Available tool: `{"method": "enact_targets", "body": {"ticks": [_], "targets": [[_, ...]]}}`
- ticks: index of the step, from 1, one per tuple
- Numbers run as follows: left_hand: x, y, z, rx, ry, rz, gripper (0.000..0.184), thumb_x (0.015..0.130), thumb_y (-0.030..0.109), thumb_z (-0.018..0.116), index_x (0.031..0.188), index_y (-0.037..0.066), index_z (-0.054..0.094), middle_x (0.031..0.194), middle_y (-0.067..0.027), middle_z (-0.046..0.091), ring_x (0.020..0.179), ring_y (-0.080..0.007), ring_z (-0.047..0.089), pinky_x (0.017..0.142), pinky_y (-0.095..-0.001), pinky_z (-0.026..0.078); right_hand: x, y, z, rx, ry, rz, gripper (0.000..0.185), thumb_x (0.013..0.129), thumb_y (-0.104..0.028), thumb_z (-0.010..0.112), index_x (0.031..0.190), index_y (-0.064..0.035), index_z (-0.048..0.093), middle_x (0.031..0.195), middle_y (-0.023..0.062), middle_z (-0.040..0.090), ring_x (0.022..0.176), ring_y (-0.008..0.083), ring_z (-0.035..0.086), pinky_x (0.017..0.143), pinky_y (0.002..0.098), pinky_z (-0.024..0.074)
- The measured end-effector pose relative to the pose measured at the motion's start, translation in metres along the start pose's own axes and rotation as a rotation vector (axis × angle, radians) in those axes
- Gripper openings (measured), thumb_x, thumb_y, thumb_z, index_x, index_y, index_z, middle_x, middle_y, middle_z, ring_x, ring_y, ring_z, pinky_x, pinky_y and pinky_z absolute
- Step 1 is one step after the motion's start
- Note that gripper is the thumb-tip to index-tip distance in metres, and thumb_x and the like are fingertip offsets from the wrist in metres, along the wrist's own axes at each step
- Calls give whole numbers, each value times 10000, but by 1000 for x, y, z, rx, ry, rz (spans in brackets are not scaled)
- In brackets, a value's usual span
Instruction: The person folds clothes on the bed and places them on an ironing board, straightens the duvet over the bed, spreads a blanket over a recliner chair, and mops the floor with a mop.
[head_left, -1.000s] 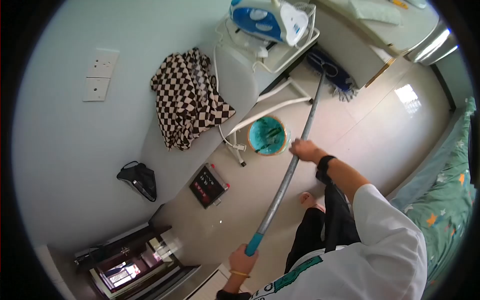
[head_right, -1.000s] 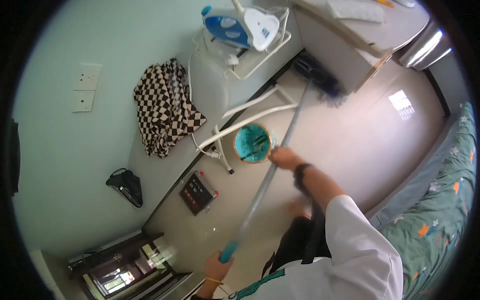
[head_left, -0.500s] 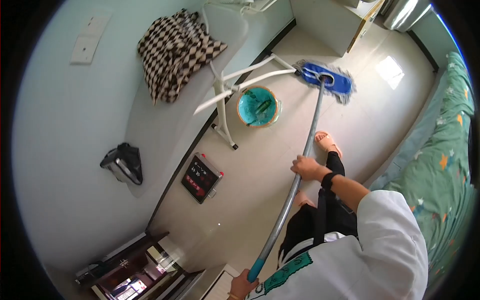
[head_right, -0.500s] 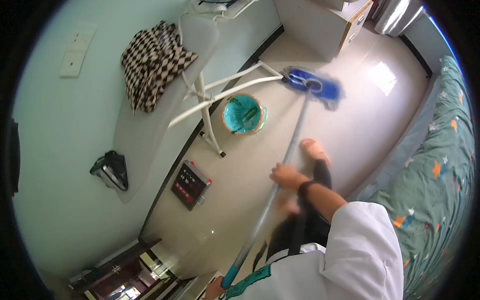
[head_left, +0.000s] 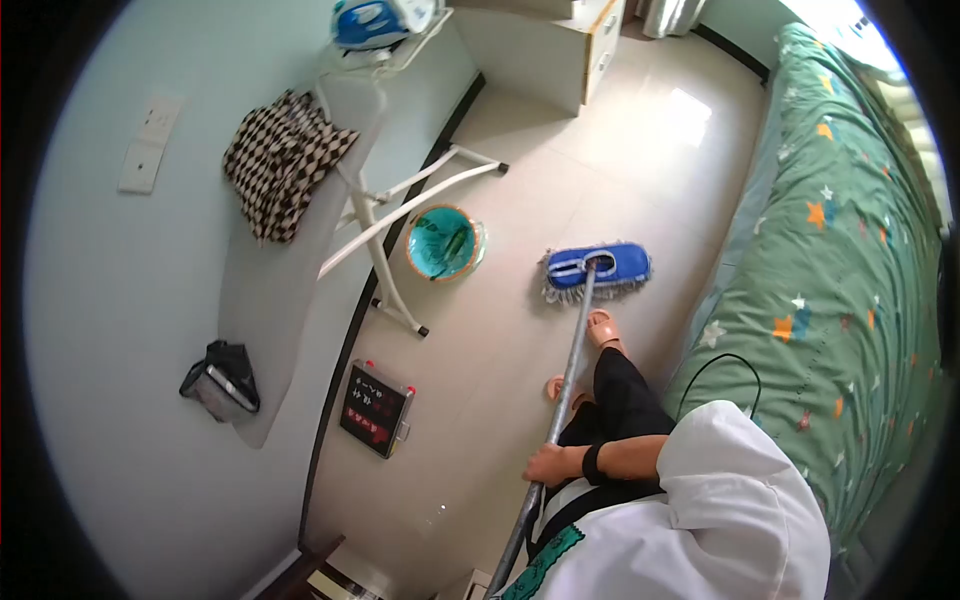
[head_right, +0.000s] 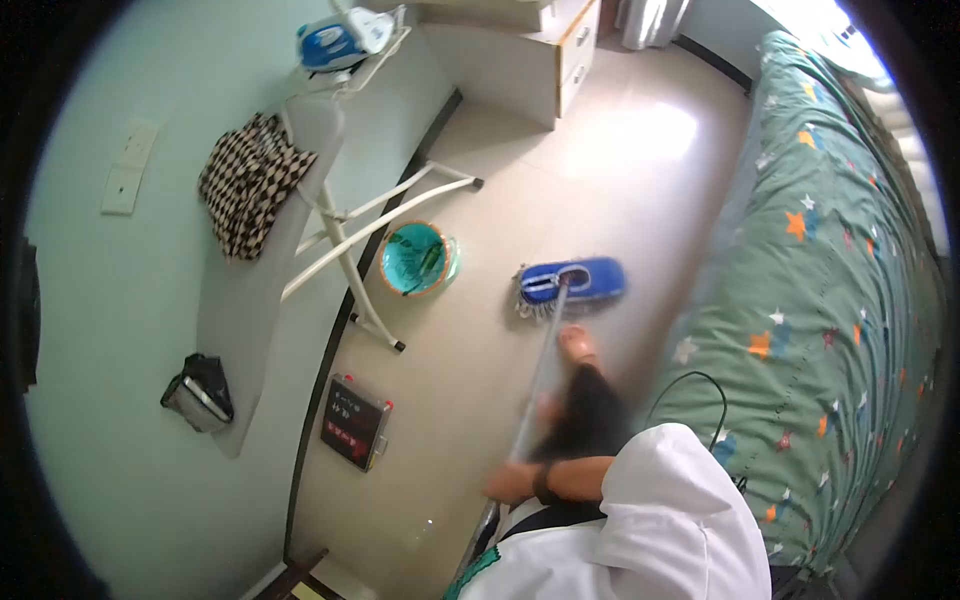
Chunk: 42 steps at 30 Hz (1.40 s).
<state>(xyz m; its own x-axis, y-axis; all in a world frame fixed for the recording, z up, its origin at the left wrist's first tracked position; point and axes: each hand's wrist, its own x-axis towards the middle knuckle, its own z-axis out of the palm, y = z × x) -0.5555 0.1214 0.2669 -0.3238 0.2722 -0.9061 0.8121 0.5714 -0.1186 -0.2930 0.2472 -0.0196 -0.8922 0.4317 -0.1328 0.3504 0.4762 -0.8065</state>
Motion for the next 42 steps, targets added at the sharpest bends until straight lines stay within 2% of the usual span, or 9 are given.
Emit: {"method": "enact_targets", "body": {"ticks": [7,9,12,17,21,26,30,31,42], "targets": [[113,41,-21,149,35,324,451,575,283,716,904,27,542,671,-111,579,652,-224,584,616,-346,457,-44,137,-131,-337,65,376,107,646,-199,604,704,-114,576,696,36,562,728,187,573,510,331,464],[112,209,-43,107,231,457,453,579,225,727,939,29,533,774,-106,586,720,-194,571,658,-343,457,-80,225,-164,-311,164,606,157,647,-173,621,788,-117,581,851,59,566,768,218,569,513,343,457],[133,402,-17,-70,57,871,451,664,241,689,999,24,479,736,-87,571,621,-168,541,593,-306,455,-164,355,-187,-424,567,997,166,632,-151,630,783,-118,572,882,77,535,784,229,554,554,356,443],[151,478,23,17,15,942,452,691,185,607,1082,93,401,718,-196,561,642,-381,552,561,-440,436,-255,367,-245,-390,334,985,125,607,-47,603,718,-88,566,841,70,529,893,249,474,763,342,446],[152,448,3,154,-43,809,439,699,178,588,1088,117,394,714,-194,560,651,-394,546,561,-459,429,-257,352,-202,-233,538,911,106,601,-52,596,696,-86,564,794,68,533,853,266,471,741,343,446],[132,365,-44,275,-45,783,393,706,162,562,1071,124,420,715,-206,554,659,-400,541,560,-449,434,-210,313,-118,-134,354,734,106,594,-85,615,694,-111,592,760,61,554,813,263,482,705,343,429],[129,236,-79,375,13,734,379,702,143,537,1068,128,439,716,-201,557,666,-403,537,572,-463,428,-123,236,-25,-115,556,646,147,534,-81,608,673,-130,603,694,57,569,788,260,510,683,343,450],[129,197,-91,401,42,723,379,697,138,531,1066,134,446,714,-196,560,666,-402,537,574,-469,424,-92,208,-6,102,350,863,161,523,-76,624,671,-131,598,687,58,565,765,258,516,687,343,449],[12,-165,-195,477,254,272,366,683,144,573,1047,142,537,851,-165,592,795,-353,554,667,-430,428,197,-87,133,226,263,380,108,636,-117,562,744,-122,577,721,72,586,750,280,578,626,397,482]]}}
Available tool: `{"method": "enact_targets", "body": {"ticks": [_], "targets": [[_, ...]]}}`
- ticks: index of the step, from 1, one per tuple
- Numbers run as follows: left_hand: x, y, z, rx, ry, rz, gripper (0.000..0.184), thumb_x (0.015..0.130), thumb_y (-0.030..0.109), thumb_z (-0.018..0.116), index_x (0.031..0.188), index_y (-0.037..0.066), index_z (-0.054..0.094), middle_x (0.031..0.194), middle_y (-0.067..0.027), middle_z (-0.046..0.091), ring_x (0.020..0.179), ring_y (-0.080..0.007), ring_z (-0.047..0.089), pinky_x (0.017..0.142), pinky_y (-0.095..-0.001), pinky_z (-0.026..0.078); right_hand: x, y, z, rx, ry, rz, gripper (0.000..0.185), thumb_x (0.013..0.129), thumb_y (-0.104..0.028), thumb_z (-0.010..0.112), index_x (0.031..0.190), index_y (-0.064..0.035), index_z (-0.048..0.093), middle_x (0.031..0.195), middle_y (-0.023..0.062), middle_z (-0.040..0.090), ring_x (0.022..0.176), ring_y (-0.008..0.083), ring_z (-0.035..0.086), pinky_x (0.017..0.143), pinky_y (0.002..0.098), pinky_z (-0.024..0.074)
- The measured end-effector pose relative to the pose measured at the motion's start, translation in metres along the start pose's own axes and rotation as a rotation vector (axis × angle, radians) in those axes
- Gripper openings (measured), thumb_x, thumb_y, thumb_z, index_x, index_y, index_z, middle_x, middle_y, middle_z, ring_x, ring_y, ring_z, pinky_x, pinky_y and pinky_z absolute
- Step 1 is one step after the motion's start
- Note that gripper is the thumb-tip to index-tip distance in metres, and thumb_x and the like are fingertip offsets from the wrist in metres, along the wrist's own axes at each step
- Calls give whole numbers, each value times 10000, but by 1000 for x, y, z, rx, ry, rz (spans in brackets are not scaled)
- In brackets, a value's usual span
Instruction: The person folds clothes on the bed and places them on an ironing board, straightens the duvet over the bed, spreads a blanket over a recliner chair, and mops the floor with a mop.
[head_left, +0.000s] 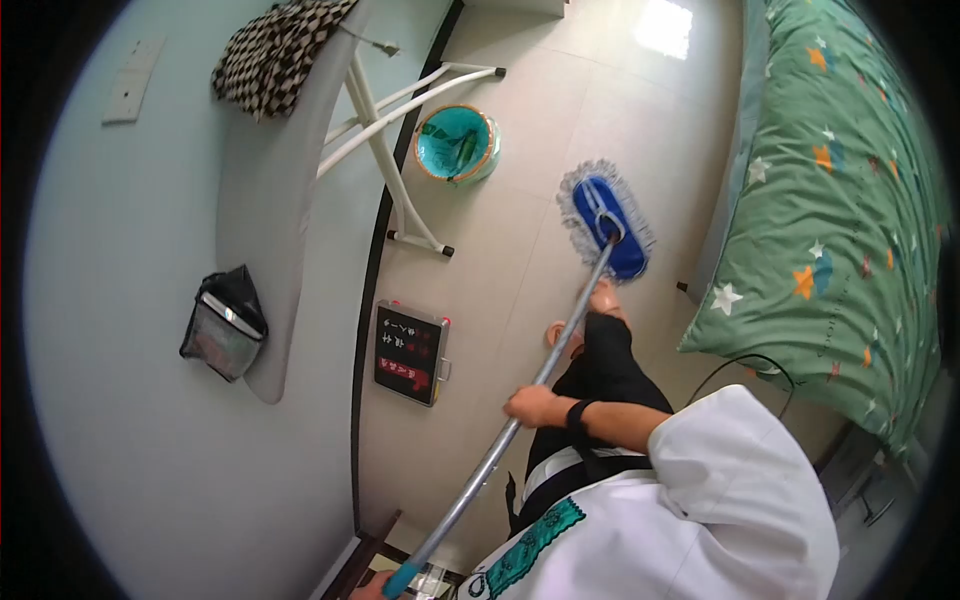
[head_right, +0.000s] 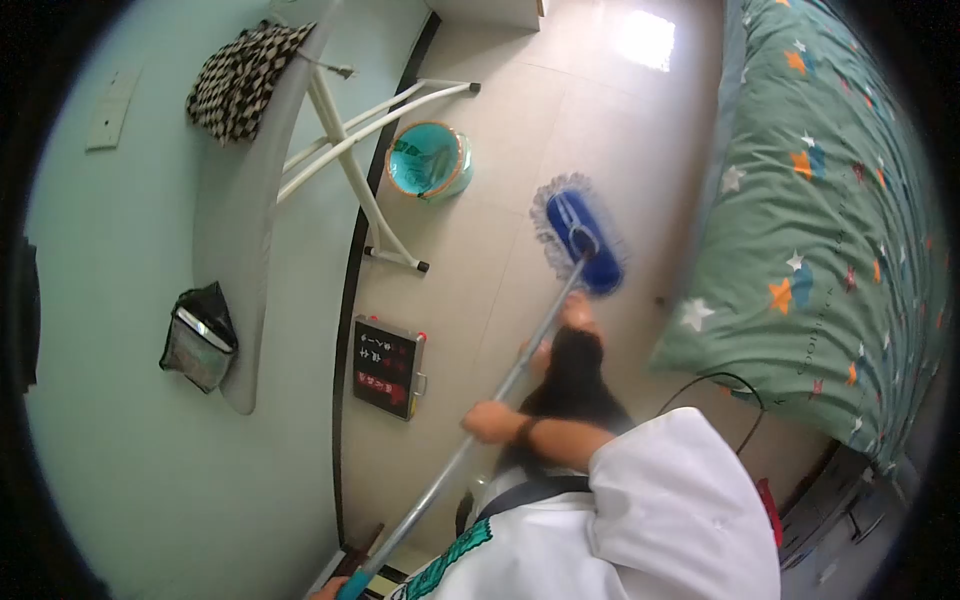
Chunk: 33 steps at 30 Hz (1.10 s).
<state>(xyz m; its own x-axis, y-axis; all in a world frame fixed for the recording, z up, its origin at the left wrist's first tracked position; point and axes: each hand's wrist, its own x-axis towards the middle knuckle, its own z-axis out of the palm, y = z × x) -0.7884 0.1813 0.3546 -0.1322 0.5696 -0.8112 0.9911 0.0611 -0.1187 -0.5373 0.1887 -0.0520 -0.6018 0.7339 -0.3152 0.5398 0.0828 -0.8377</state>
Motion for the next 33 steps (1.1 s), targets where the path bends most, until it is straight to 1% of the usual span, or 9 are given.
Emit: {"method": "enact_targets", "body": {"ticks": [6,9,10,16,21,25,27,30,33], "targets": [[24,-36,5,79,117,166,330,642,156,577,972,143,575,763,-137,593,693,-312,572,609,-389,449,-8,-20,-25,-125,52,117,112,659,-78,532,767,-103,552,733,74,553,744,266,571,568,362,493],[88,8,18,-44,222,329,377,599,135,587,974,182,592,722,-121,599,638,-298,583,568,-357,471,-30,40,-51,-110,38,299,122,645,-62,520,750,-115,552,740,98,547,709,283,567,566,392,467],[107,41,19,-126,180,314,380,612,129,574,988,177,586,757,-107,607,664,-292,587,578,-357,478,-36,93,-36,36,271,328,123,633,-71,533,744,-120,554,760,90,550,757,286,559,616,394,460],[186,118,33,-133,243,456,375,631,122,572,1003,168,585,705,-132,591,632,-311,574,556,-397,465,-39,171,-130,-260,73,485,93,604,-73,557,682,-124,561,746,46,549,819,258,520,618,371,455],[137,57,32,-147,81,101,397,616,132,604,1011,164,583,725,-129,598,634,-311,575,565,-388,467,26,75,-138,-316,-116,255,121,737,-116,478,748,-126,598,757,83,573,813,251,547,702,343,449],[42,-10,70,-268,227,74,458,566,119,637,1019,147,577,659,-129,582,592,-304,569,543,-382,456,61,47,-33,-387,-343,-19,96,642,-103,556,732,-130,576,703,52,562,740,250,583,564,367,488],[-13,-41,81,8,-151,-295,295,707,242,578,948,73,591,819,-156,599,732,-303,573,659,-385,453,76,-1,-17,-278,-294,-166,107,640,-109,562,744,-135,566,743,29,555,811,234,557,606,357,488],[-51,-74,112,-236,196,-87,349,715,311,587,934,39,590,764,-175,594,671,-303,570,613,-377,462,104,-50,-19,-269,-286,-211,89,649,-111,560,735,-133,552,776,9,543,860,216,521,620,353,485],[-68,-33,74,137,115,-419,430,720,398,584,930,23,590,741,-193,590,632,-323,564,577,-381,463,128,-73,-17,-179,-162,-270,67,664,-105,548,727,-128,539,766,8,529,857,212,508,596,357,483]]}}
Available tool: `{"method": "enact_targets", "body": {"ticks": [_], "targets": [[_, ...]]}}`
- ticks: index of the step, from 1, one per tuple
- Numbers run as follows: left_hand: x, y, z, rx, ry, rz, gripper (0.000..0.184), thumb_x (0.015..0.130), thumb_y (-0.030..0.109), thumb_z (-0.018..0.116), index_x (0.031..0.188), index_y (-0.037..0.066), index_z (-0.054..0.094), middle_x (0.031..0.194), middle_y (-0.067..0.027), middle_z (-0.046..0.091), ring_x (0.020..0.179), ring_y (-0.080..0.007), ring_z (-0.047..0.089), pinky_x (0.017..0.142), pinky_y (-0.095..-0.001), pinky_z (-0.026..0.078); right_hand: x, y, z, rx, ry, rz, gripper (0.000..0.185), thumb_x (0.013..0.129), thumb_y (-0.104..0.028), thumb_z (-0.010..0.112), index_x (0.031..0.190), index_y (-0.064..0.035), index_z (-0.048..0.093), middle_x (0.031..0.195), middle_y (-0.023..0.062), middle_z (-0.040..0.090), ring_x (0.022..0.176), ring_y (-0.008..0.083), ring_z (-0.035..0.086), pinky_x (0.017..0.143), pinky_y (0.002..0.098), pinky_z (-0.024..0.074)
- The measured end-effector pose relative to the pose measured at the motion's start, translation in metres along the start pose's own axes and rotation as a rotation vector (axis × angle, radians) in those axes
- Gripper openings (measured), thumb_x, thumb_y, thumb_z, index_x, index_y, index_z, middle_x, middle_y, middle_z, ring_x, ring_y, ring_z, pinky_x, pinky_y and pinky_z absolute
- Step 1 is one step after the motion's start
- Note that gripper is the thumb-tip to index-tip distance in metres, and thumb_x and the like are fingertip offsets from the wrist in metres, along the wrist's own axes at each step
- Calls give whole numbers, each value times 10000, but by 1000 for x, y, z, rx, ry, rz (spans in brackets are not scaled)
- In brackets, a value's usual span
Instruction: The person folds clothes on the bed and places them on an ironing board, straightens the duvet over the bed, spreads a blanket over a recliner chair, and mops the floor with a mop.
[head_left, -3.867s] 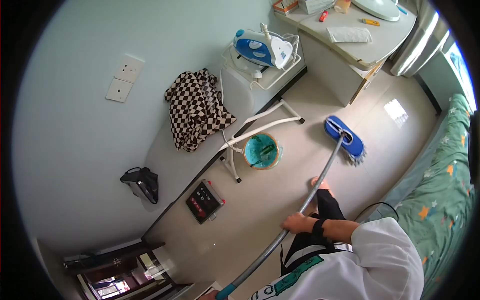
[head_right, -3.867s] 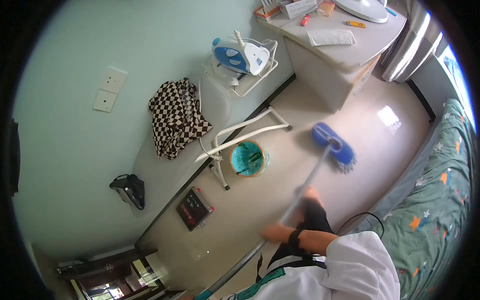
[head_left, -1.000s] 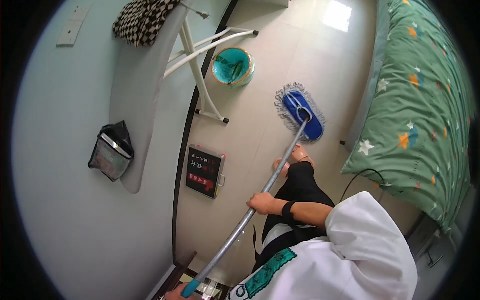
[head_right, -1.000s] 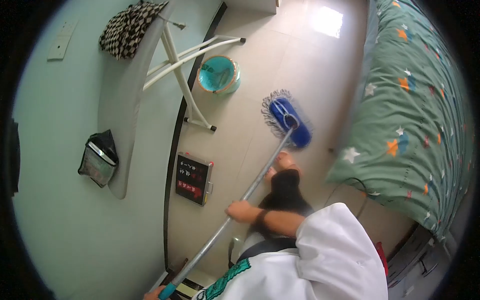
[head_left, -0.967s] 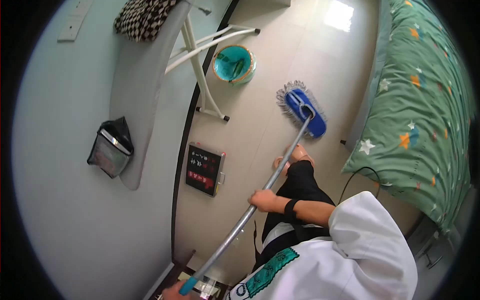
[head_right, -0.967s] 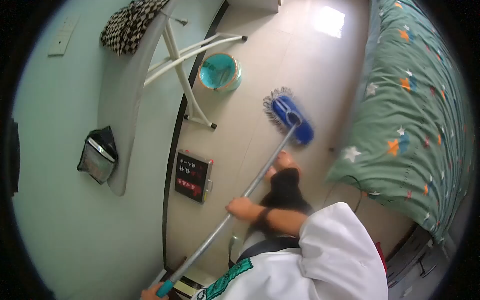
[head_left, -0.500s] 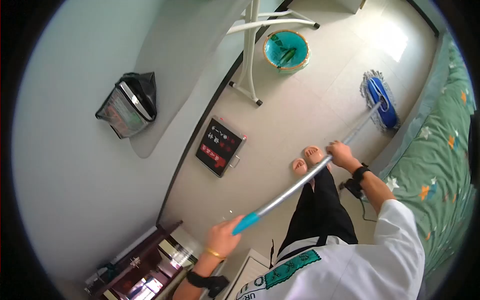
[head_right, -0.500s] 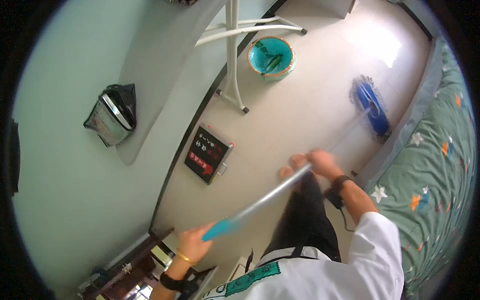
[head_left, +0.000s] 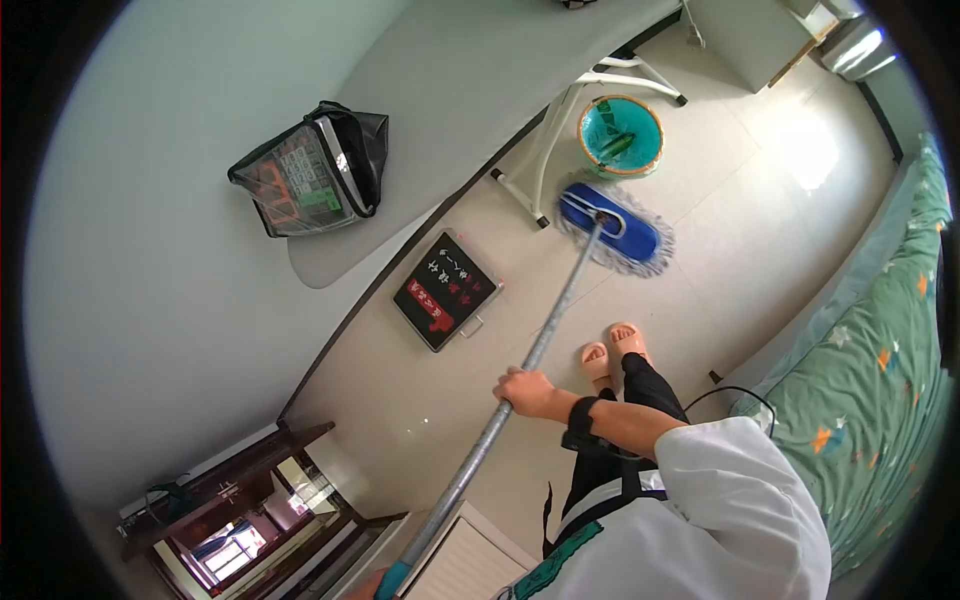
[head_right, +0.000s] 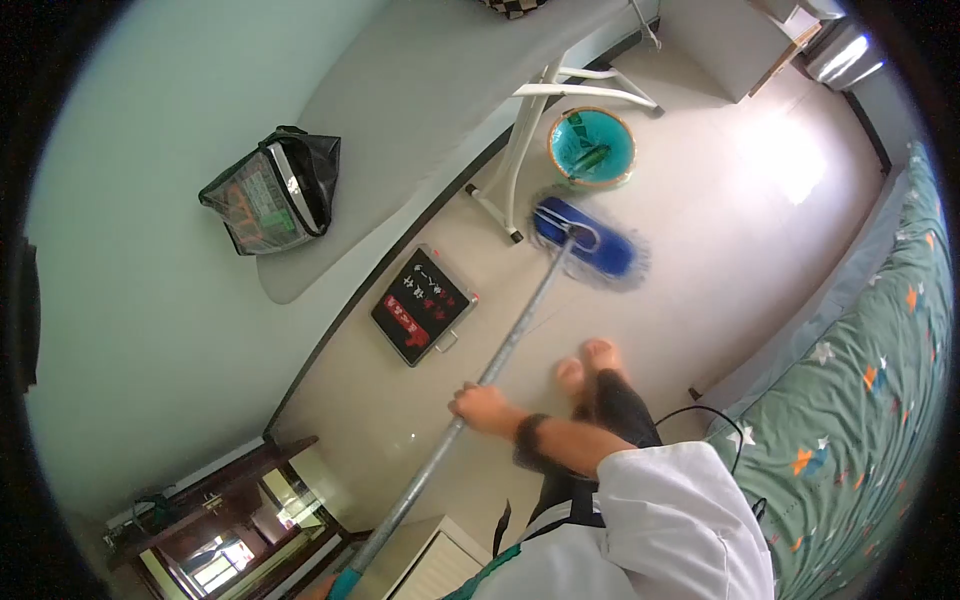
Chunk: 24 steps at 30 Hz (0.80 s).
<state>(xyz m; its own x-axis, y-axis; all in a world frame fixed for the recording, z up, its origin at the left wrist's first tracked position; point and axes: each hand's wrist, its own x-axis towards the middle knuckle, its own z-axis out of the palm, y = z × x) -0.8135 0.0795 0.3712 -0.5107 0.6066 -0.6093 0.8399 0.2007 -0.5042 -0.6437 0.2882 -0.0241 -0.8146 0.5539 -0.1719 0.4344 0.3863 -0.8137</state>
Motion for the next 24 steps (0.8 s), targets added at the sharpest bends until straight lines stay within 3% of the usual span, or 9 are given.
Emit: {"method": "enact_targets", "body": {"ticks": [3,6,8,9,11,15,17,24], "targets": [[18,10,-12,-158,-20,-12,435,717,394,591,962,35,580,738,-182,587,639,-320,562,586,-386,457,35,12,-18,5,86,17,74,676,-93,546,740,-131,542,783,8,524,866,209,502,586,355,481],[52,31,-40,39,-192,-102,430,698,315,625,1026,47,557,729,-175,596,615,-322,563,604,-410,451,58,38,-41,20,204,32,84,671,-80,550,737,-132,545,798,7,525,861,200,498,586,353,478],[75,33,-65,26,188,182,436,672,200,637,1074,63,537,651,-150,584,526,-292,533,561,-413,435,68,48,-57,32,288,48,83,665,-76,550,725,-132,541,784,5,521,846,202,498,579,351,474],[88,32,-74,27,184,184,436,672,200,637,1074,63,537,651,-150,584,526,-292,533,561,-413,435,72,51,-64,40,375,58,82,659,-71,550,712,-132,537,770,3,518,831,204,498,572,349,470],[110,32,-92,-99,435,470,468,661,161,637,1109,85,525,641,-141,584,484,-270,516,532,-418,427,72,54,-78,72,448,81,86,649,-65,553,700,-130,531,759,0,514,822,205,497,565,346,467],[124,56,-131,-5,452,362,446,550,95,599,995,111,585,689,-123,596,604,-286,584,554,-354,450,68,66,-93,108,624,125,126,613,-30,563,674,-128,513,726,-5,505,805,206,494,551,337,456],[129,65,-145,-33,379,318,489,540,102,631,1024,137,574,572,-102,526,508,-288,532,483,-378,421,60,71,-102,105,678,182,155,595,-10,566,666,-134,506,712,-4,502,801,202,495,552,333,449],[172,83,-150,-95,431,492,491,530,86,621,1017,136,576,555,-73,488,446,-255,488,417,-361,366,30,111,-114,62,757,277,162,567,19,554,632,-103,469,677,16,477,749,221,484,544,336,422]]}}
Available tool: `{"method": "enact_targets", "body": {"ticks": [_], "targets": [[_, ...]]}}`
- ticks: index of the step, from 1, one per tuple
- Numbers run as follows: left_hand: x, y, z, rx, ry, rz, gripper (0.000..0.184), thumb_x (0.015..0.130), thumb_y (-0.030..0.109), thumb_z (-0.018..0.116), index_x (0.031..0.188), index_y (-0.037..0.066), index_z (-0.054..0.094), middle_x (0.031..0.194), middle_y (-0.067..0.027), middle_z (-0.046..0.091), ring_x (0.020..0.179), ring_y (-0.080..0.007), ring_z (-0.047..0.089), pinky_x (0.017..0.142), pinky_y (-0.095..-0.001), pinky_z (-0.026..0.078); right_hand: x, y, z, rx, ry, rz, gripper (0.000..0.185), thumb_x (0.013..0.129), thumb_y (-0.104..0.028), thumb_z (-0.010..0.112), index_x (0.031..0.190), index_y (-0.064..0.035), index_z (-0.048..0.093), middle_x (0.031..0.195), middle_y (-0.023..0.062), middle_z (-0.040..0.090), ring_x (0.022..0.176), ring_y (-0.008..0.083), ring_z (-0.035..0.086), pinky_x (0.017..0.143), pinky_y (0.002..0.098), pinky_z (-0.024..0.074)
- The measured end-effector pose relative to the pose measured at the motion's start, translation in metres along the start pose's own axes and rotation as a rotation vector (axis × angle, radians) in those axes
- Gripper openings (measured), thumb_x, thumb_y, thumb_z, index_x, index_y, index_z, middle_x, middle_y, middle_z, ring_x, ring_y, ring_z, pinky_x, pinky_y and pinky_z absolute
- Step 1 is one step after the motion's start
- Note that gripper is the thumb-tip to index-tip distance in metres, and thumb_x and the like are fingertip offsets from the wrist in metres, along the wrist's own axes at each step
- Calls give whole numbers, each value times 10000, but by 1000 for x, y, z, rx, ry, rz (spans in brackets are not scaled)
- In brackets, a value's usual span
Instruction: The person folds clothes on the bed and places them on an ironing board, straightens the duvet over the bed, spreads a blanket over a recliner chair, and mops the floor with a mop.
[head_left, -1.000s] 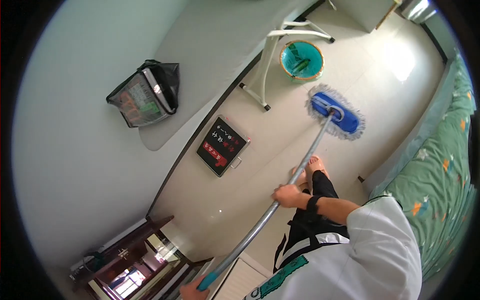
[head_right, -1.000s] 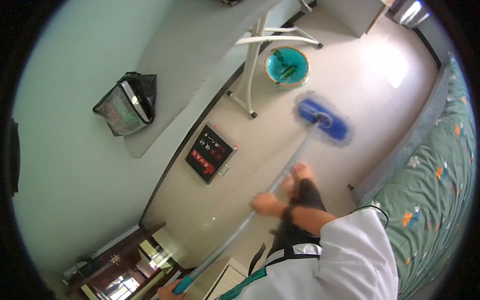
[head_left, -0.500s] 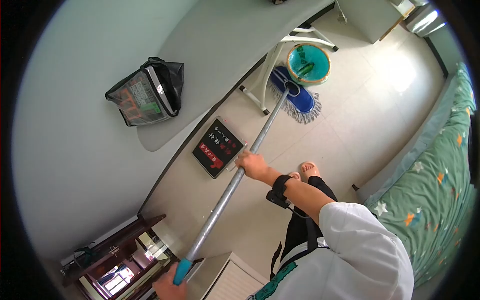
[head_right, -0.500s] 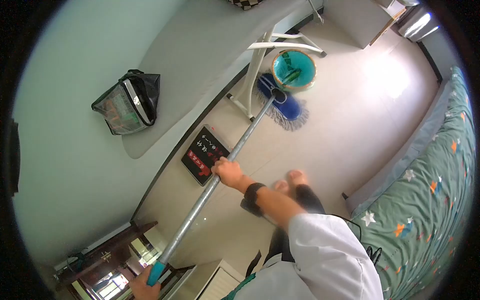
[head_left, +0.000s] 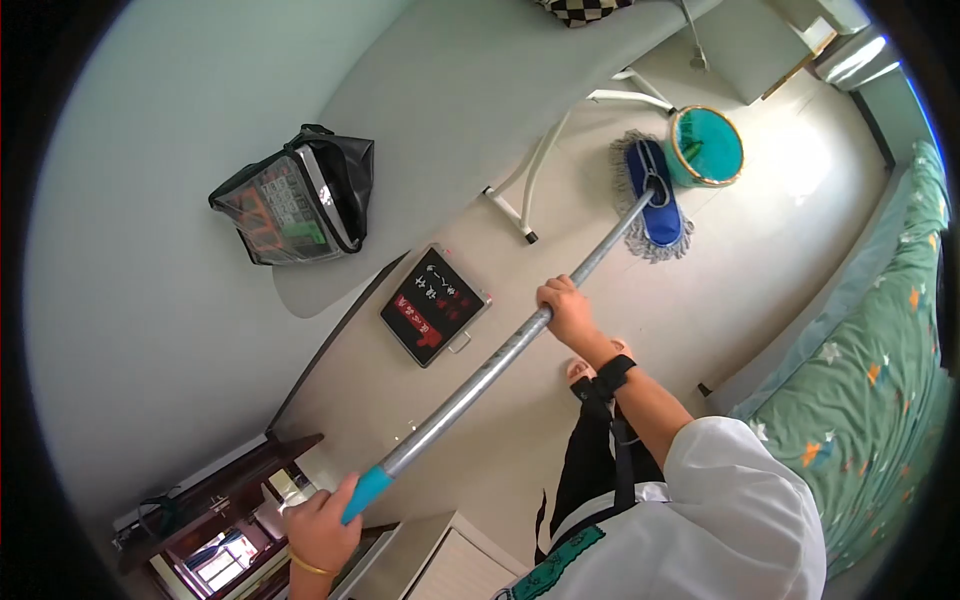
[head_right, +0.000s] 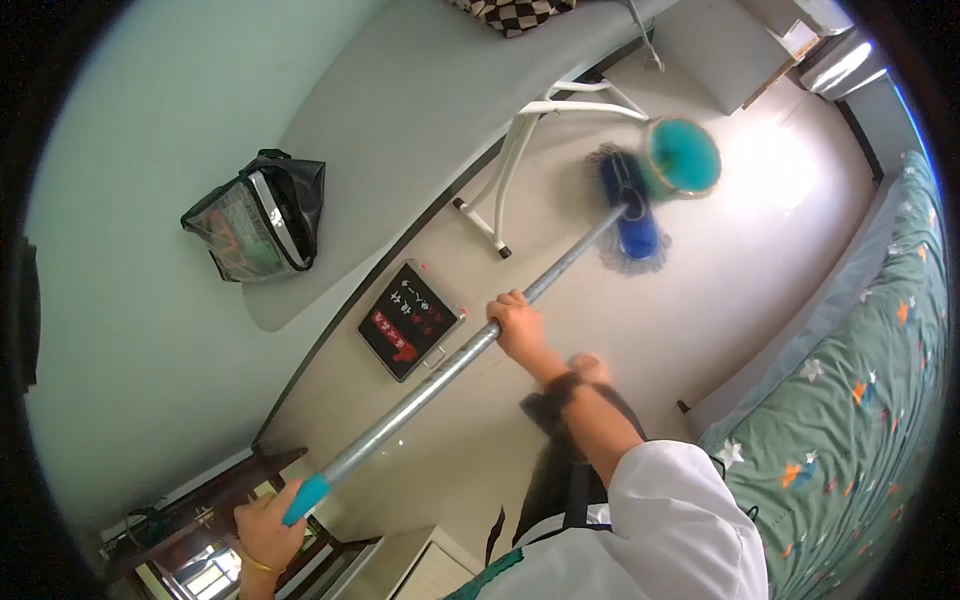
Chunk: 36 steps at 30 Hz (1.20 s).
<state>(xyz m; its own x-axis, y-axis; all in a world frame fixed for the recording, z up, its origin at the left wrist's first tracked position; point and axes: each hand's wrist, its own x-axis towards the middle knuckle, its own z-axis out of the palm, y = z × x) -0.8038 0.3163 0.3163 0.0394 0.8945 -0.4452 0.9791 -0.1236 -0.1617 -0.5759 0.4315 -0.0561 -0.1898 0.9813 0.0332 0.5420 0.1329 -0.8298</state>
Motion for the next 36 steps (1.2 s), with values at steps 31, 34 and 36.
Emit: {"method": "enact_targets", "body": {"ticks": [31,34,36], "targets": [[-128,60,178,-671,-711,-587,502,670,142,627,1151,96,493,745,-131,604,594,-256,558,600,-397,439,-47,30,64,-555,-1059,-284,58,674,-165,568,723,-169,600,768,4,563,820,208,553,600,370,480],[-176,69,171,-699,-779,-686,502,674,147,624,1155,96,490,765,-131,604,617,-256,561,614,-396,438,-141,27,77,-399,-1063,-553,82,679,-150,561,752,-166,595,767,11,563,801,232,556,596,386,470],[-204,75,168,-724,-786,-740,501,678,151,622,1157,96,487,779,-131,604,632,-256,563,622,-396,438,-195,17,77,-303,-1258,-489,95,671,-145,564,761,-154,592,750,23,560,783,245,556,596,380,472]]}}
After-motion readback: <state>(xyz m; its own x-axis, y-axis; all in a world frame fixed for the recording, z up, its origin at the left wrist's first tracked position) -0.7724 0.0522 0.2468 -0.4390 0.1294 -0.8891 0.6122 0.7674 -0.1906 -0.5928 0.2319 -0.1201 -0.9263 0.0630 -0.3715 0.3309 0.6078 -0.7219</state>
